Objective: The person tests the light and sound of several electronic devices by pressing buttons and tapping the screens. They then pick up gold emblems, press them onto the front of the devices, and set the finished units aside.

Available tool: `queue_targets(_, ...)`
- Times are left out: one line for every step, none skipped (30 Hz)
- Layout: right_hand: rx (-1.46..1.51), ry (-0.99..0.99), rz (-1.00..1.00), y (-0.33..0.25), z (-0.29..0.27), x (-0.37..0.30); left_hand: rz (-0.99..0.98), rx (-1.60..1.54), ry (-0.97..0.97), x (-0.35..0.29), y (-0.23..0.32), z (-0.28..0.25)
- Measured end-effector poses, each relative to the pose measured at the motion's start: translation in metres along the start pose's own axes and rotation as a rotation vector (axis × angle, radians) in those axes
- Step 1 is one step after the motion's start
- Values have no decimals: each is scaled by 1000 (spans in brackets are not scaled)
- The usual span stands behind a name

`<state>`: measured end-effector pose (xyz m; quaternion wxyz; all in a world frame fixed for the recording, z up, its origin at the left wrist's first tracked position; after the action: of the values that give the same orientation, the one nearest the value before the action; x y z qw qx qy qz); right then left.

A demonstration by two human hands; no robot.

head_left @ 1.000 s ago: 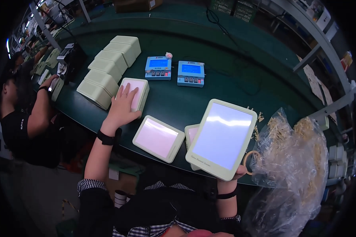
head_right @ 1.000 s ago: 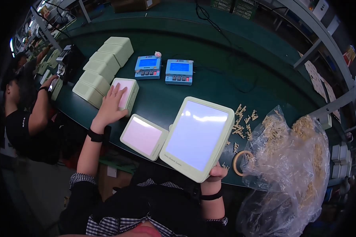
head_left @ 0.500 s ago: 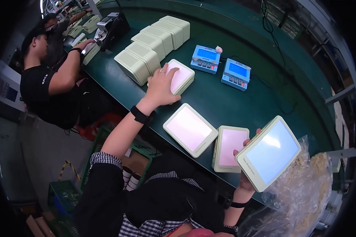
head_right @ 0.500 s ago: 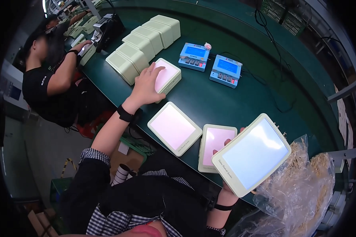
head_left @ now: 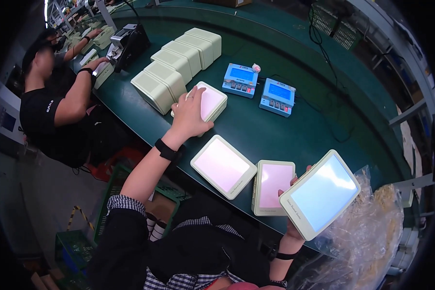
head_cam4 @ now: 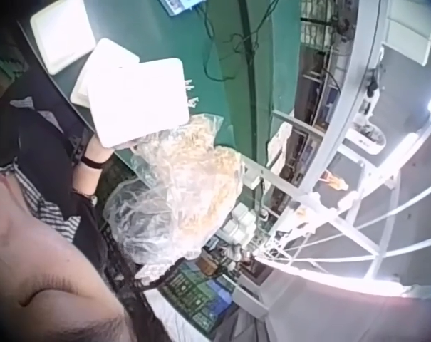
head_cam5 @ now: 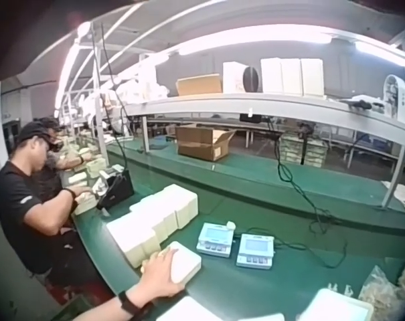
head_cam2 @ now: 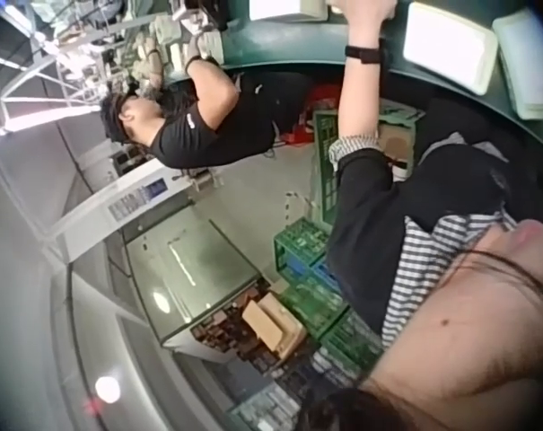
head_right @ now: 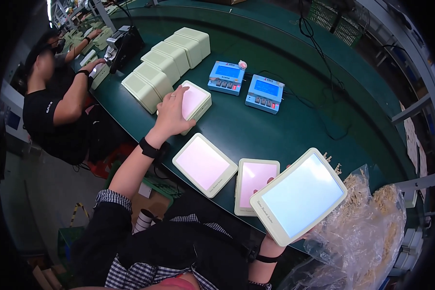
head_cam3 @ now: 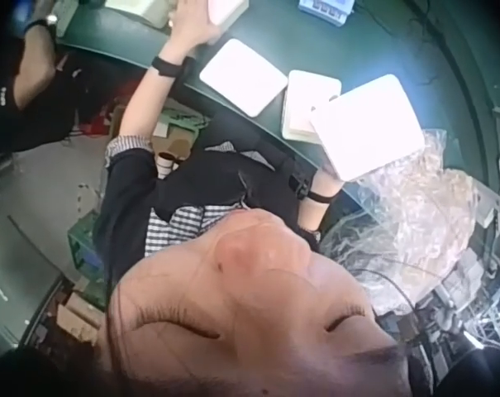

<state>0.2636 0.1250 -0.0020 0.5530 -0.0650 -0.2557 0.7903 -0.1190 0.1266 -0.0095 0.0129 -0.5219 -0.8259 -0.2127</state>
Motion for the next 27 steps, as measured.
queue_targets(-8,13,-5,0,1,0,2,-5,4,0,-2,-1)
queue_targets(-17,25,-11,0,2,0,-7,-3,-4,0,-4,-3)
queue_targets(-22,44,-17,-1,1,0,-14,3,-17,1,-3,-4)
queue_targets(-27,61,-24,-3,0,0,-21,9,-29,1,-3,-5)
queue_targets(-32,78,-30,-4,0,0,-17,8,-28,2,-2,-5)
queue_targets(-37,94,-37,-5,-1,-1,-17,10,-35,3,-1,-3)
queue_targets(-42,109,-44,-6,0,-1,-17,13,-42,3,0,-1)
queue_targets(-47,124,-48,-7,-1,-2,-19,16,-49,3,-1,0)
queue_targets(-51,139,-53,-7,-2,-2,-16,15,-47,2,-1,-2)
queue_targets(-55,154,-58,-8,-3,-3,-8,17,-78,1,-3,-3)
queue_targets(-59,168,-63,-8,-4,-3,0,18,-109,0,-5,-4)
queue_targets(-63,183,-67,-8,-4,-4,8,20,-140,1,-5,-3)
queue_targets(-66,198,-69,-9,-5,-5,7,21,-138,1,-5,-4)
queue_targets(-69,213,-70,-9,-5,-5,9,9,-149,1,-4,-4)
queue_targets(-73,228,-71,-9,-5,-6,12,-3,-161,1,-4,-4)
queue_targets(-76,243,-72,-10,-5,-6,14,-15,-172,2,-3,-4)
queue_targets(-80,258,-72,-10,-5,-7,12,-15,-170,1,-5,-5)
queue_targets(-83,273,-74,-10,-6,-6,14,-35,-175,2,-7,-4)
queue_targets(-87,288,-76,-10,-7,-6,15,-55,-181,2,-9,-5)
queue_targets(-87,287,-76,-10,-6,-5,17,-74,-186,2,-9,-4)
queue_targets(-106,276,-66,-10,-4,-4,16,-74,-184,2,-10,-4)
queue_targets(-125,266,-56,-10,-2,-3,18,-59,-179,1,-8,-4)
queue_targets(-145,257,-46,-10,-1,-3,22,-44,-175,0,-6,-6)
queue_targets(-146,257,-47,-10,-1,-3,25,-29,-171,-1,-4,-6)
queue_targets(-121,218,-44,-10,1,-2,25,-30,-171,-1,-4,-6)
queue_targets(-97,179,-41,-10,2,-2,20,-34,-172,-1,-4,-5)
queue_targets(-74,140,-38,-9,4,-2,16,-38,-173,-1,-4,-5)
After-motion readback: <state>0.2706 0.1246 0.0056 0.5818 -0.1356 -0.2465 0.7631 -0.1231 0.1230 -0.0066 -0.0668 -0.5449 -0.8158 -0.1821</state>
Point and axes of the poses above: each hand's wrist, its own x-axis towards the middle knuckle, its own z-axis out of the palm, y = z × x, the point moved 6 cm from there along x, towards the middle knuckle, and after that the axes turned 1 degree about y, right-handed, at the moved point
